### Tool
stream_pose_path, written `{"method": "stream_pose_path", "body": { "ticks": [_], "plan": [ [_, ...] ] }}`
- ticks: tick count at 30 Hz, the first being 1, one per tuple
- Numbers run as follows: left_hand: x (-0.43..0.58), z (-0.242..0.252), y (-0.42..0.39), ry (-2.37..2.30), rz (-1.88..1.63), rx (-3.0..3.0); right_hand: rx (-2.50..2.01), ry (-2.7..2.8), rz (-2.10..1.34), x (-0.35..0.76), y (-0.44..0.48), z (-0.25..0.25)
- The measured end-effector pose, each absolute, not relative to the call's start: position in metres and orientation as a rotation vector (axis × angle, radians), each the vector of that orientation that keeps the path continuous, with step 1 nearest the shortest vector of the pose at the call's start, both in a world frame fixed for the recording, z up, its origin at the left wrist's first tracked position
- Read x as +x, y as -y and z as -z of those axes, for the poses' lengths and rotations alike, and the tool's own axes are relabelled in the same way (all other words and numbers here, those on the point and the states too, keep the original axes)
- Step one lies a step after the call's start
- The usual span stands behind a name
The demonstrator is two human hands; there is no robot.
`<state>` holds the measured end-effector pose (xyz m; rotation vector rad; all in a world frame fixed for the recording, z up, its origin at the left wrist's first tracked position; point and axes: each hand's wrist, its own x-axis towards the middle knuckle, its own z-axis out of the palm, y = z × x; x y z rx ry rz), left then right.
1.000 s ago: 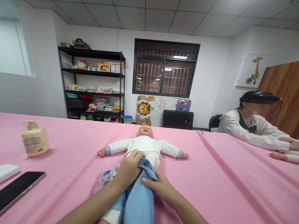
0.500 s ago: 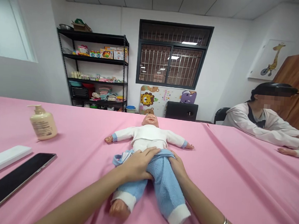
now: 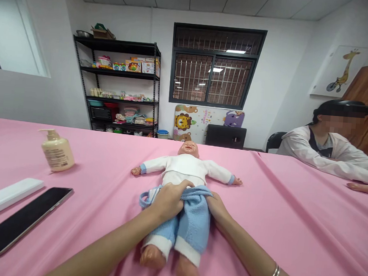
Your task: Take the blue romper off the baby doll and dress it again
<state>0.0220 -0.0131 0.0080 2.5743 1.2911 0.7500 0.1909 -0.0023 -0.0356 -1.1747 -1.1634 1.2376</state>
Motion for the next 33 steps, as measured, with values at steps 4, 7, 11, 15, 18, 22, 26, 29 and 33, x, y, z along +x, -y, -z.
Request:
{"method": "stream_pose_path", "body": {
  "ticks": [4, 7, 11, 15, 18, 22, 26, 29, 33],
  "plan": [
    [0.018, -0.005, 0.006, -1.296, -0.943, 2.618, -1.189, 1.134, -1.159, 0.196, -0.004, 0.038],
    [0.003, -0.002, -0.012, -1.438, -1.205, 2.602, -1.185, 1.037, -1.043, 0.21, -0.011, 0.043],
    [-0.025, 0.008, -0.043, -1.556, -1.317, 2.164, -1.25, 0.93, -0.879, 0.226, -0.02, 0.052],
    [-0.035, 0.018, -0.055, -1.185, -1.112, 1.844, -1.155, 1.107, -0.879, 0.223, -0.017, 0.046],
    [-0.031, 0.019, -0.053, -1.019, -1.101, 1.88, -1.121, 1.275, -1.013, 0.215, -0.008, 0.035],
    [-0.025, 0.017, -0.05, -1.047, -1.208, 1.843, -1.14, 1.431, -0.963, 0.211, -0.003, 0.028],
    [-0.024, 0.012, -0.047, -0.973, -1.146, 1.817, -1.199, 1.484, -1.011, 0.219, -0.005, 0.025],
    [-0.026, 0.007, -0.042, -0.931, -0.98, 1.821, -1.074, 1.335, -1.269, 0.23, -0.004, 0.018],
    [-0.026, 0.003, -0.038, -0.915, -0.892, 1.651, -0.893, 1.041, -1.382, 0.243, -0.005, 0.013]
  ]
}}
